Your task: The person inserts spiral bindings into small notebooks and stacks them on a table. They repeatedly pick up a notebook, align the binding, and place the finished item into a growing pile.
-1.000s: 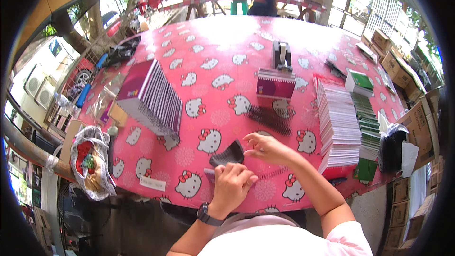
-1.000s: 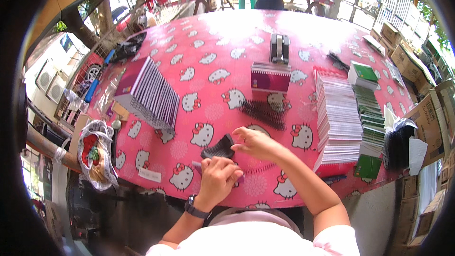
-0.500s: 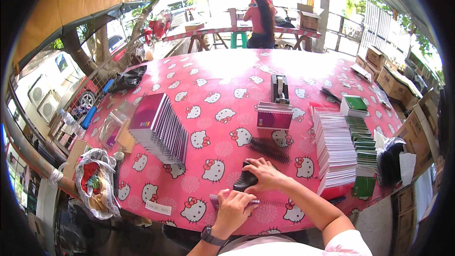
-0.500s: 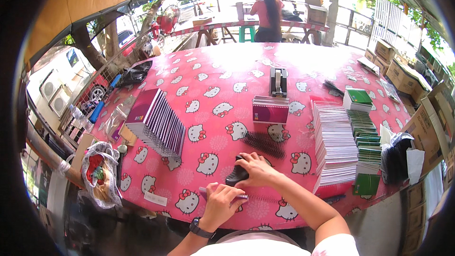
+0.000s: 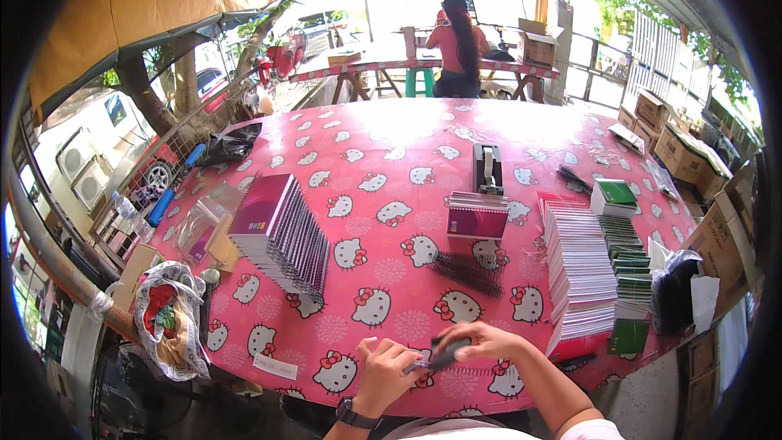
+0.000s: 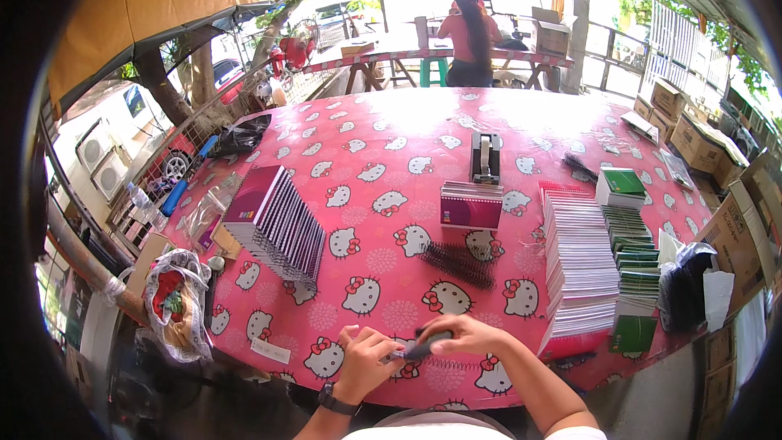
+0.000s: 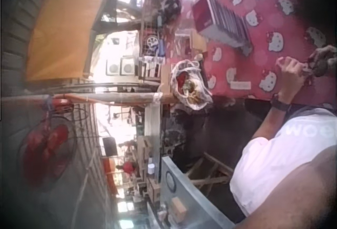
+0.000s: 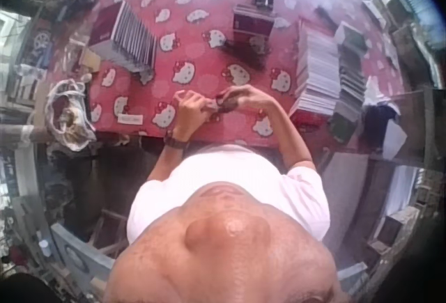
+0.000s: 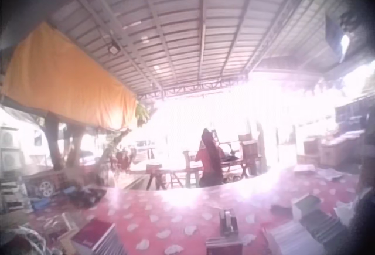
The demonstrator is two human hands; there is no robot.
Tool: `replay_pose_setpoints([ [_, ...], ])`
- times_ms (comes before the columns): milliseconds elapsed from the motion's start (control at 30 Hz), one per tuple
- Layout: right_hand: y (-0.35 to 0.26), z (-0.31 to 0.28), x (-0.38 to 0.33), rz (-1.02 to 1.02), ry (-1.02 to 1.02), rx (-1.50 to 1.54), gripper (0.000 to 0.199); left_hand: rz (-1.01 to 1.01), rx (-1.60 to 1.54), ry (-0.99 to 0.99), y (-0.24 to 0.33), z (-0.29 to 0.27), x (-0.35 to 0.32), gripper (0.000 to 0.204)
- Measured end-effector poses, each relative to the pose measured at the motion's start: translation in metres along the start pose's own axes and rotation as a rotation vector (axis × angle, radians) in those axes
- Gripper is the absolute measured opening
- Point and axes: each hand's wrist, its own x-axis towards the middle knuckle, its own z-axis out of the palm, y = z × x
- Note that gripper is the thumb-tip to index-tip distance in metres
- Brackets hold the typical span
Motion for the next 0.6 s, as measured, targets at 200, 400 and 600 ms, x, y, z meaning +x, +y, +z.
replay_pose_setpoints([
  [200, -0.025, 0.003, 0.007, -0.192, -0.053, -0.033, 0.048, -0.097, -0.094, 0.054, 0.002, -0.003, 0.003, 0.068],
  [400, -0.019, 0.007, 0.016, -0.187, -0.018, 0.019, 0.048, -0.07, -0.077, 0.041, -0.008, 0.002, -0.005, 0.096],
  [600, -0.009, 0.007, 0.019, -0.107, 0.116, 0.085, 0.05, -0.237, -0.057, 0.234, -0.012, -0.007, 0.002, 0.106],
])
